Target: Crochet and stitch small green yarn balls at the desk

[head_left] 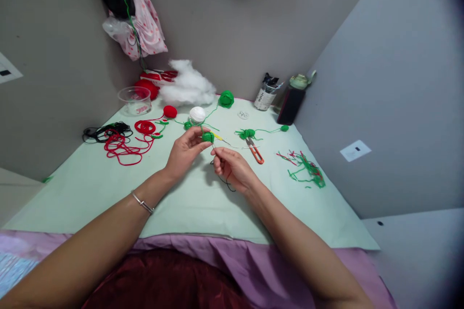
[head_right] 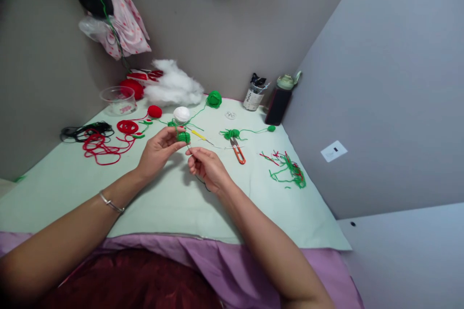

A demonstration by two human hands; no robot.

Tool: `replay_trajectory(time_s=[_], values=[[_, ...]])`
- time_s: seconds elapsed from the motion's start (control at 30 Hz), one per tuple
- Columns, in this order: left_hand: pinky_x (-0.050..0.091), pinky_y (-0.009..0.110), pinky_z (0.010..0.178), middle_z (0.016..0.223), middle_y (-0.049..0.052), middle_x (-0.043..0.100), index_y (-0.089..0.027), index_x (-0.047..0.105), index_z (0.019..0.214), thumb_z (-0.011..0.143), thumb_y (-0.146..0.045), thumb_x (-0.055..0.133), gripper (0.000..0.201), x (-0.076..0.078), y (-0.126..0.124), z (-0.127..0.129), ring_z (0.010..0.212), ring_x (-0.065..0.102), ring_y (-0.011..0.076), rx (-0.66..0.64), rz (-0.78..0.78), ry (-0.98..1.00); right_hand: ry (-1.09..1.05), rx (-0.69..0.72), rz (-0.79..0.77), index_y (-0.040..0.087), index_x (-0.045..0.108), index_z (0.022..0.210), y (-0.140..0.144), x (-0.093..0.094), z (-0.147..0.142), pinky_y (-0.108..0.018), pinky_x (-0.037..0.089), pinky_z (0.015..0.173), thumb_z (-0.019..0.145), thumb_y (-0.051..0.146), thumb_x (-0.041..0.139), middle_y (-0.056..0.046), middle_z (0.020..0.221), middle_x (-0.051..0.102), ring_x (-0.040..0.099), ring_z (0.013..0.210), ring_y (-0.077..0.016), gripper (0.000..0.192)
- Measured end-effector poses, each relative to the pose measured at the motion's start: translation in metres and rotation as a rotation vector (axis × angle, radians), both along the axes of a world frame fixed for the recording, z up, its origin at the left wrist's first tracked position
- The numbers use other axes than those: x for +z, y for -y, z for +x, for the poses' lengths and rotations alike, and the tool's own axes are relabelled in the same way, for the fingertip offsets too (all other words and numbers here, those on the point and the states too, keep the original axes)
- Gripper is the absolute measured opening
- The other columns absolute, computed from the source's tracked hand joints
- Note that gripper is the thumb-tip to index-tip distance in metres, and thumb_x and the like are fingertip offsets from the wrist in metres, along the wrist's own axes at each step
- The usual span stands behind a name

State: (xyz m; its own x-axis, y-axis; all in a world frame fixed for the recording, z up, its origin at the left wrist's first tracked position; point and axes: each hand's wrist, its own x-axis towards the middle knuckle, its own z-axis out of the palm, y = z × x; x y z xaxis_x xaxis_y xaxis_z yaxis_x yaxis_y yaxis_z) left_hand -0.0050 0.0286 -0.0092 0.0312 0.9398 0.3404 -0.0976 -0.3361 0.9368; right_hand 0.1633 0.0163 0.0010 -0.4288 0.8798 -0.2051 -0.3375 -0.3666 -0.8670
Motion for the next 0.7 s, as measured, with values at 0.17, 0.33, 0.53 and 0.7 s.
replay_trajectory(time_s=[0.17,0.33,0.53,0.7], values=[[0.05,0.034,0.095,0.114,0.006,0.067,-0.019,0.065,0.114,0.085,-0.032,0.072,0.032,-0.007,-0.003,-0.001,0.101,0.065,0.0193,0.002,0.029,-0.1,-0.094,-0.051,0.01,0.013,0.071,0.085,0.001,0.011,0.004,-0.016,0.032,0.045,0.077,0.034,0.08,0.008,0.052,0.045,0.036,0.046,-0.004,0.024],[0.055,0.035,0.091,0.106,0.007,0.068,-0.017,0.064,0.113,0.088,-0.035,0.07,0.031,-0.014,-0.004,-0.003,0.095,0.066,0.019,-0.064,0.112,-0.268,-0.158,-0.033,-0.001,0.01,0.071,0.086,-0.002,0.017,0.01,-0.017,0.024,0.044,0.079,0.024,0.076,0.009,0.053,0.032,0.026,0.047,-0.0036,0.016],[0.057,0.031,0.084,0.1,0.006,0.068,-0.018,0.069,0.109,0.086,-0.028,0.069,0.026,-0.013,-0.002,0.0,0.088,0.064,0.0161,-0.077,0.206,-0.346,-0.209,-0.031,0.042,0.01,0.071,0.085,-0.004,0.019,0.012,-0.017,0.023,0.046,0.081,0.021,0.073,0.01,0.054,0.028,0.02,0.048,-0.0034,0.012],[0.056,0.035,0.089,0.105,0.006,0.072,-0.018,0.069,0.111,0.082,-0.03,0.076,0.032,-0.01,0.001,0.004,0.091,0.068,0.0186,-0.165,-0.016,-0.117,-0.082,-0.001,0.117,0.011,0.072,0.086,-0.004,0.024,0.019,-0.018,0.021,0.047,0.08,0.029,0.077,0.009,0.052,0.034,0.025,0.047,-0.003,0.02]])
